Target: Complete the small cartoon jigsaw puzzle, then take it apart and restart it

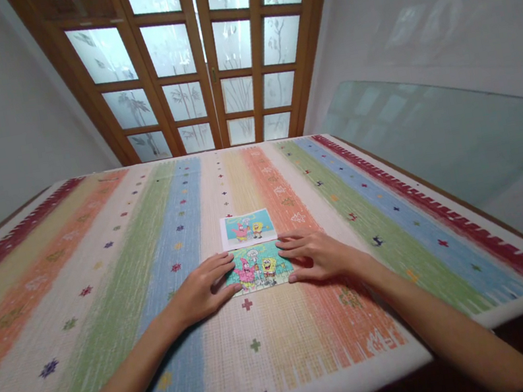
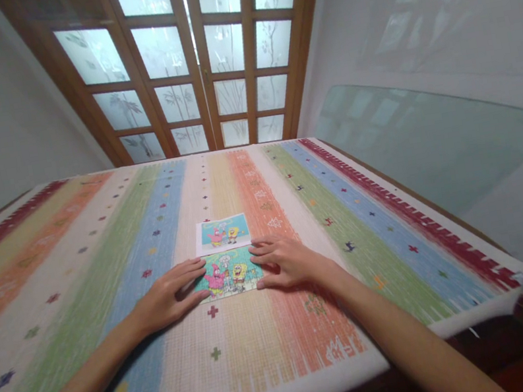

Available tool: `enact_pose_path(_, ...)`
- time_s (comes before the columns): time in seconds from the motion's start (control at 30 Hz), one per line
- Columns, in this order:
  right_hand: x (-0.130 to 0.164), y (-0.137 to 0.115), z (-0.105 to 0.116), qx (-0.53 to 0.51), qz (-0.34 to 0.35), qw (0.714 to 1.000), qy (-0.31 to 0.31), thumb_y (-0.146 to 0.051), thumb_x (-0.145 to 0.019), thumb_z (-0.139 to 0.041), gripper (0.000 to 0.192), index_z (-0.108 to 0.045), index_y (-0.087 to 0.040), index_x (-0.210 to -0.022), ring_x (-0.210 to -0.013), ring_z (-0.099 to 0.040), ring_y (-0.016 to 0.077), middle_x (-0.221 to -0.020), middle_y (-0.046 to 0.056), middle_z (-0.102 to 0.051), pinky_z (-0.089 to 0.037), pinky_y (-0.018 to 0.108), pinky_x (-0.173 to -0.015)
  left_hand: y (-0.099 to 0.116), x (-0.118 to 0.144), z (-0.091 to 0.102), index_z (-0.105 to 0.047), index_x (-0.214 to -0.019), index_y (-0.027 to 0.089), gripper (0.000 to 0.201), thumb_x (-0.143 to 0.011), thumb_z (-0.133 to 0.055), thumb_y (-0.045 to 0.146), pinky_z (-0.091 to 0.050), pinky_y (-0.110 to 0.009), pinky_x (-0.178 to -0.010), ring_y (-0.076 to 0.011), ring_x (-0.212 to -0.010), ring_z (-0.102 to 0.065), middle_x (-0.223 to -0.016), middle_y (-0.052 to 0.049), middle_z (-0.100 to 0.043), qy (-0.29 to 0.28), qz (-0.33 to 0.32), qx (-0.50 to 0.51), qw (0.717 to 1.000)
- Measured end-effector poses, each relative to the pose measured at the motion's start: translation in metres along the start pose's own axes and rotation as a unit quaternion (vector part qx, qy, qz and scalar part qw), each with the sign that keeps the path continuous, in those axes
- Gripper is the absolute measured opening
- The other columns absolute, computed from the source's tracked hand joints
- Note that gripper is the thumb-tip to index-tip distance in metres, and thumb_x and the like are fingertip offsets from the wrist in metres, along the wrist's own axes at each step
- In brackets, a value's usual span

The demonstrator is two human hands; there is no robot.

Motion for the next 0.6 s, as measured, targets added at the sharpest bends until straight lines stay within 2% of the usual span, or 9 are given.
enact_pose_path(0.17, -0.0011, -0.001, 0.004, -0.006, -0.003, 1.0, -0.012, -0.052, -0.09, -0.074, 0.041, -0.076, -0.017, -0.112, -0.135, -0.056, 0.0339, -0.131, 0.016, -0.071, -0.045, 0.054, -0.113, -0.0005, 0.0011, 0.0001, -0.065, -0.132, 0.018, 0.043, -0.099, -0.063, 0.045, -0.05, -0.055, -0.113, -0.0298, -0.129, -0.063, -0.135, -0.014, -0.068, 0.003, -0.019, -0.018, 1.0)
enact_pose_path(0.43, -0.0003, -0.0003, 0.0089, -0.029, -0.017, 0.999, -0.036, -0.048, -0.089, -0.077, 0.034, -0.076, -0.02, -0.11, -0.141, -0.05, 0.0307, -0.13, 0.012, -0.072, -0.037, 0.052, -0.12, -0.0062, 0.0054, 0.0064, -0.063, -0.136, 0.023, 0.041, -0.099, -0.065, 0.041, -0.048, -0.058, -0.115, -0.0284, -0.129, -0.063, -0.135, -0.01, -0.069, -0.009, -0.034, -0.007, 0.999)
enact_pose_path(0.6, -0.0005, -0.0012, 0.0076, -0.027, -0.009, 0.999, -0.026, -0.049, -0.091, -0.074, 0.034, -0.077, -0.018, -0.107, -0.138, -0.053, 0.0314, -0.127, 0.014, -0.073, -0.041, 0.052, -0.118, -0.0038, 0.0046, 0.008, -0.063, -0.137, 0.02, 0.043, -0.101, -0.062, 0.043, -0.047, -0.056, -0.116, -0.0296, -0.132, -0.061, -0.138, -0.012, -0.066, -0.027, -0.041, -0.017, 0.999)
Point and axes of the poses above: each hand's wrist, its own x-axis away from the middle knuckle, its own z-axis out of the back of the hand, y = z × x, the point moved 1 cm from there along -x, towards the middle knuckle
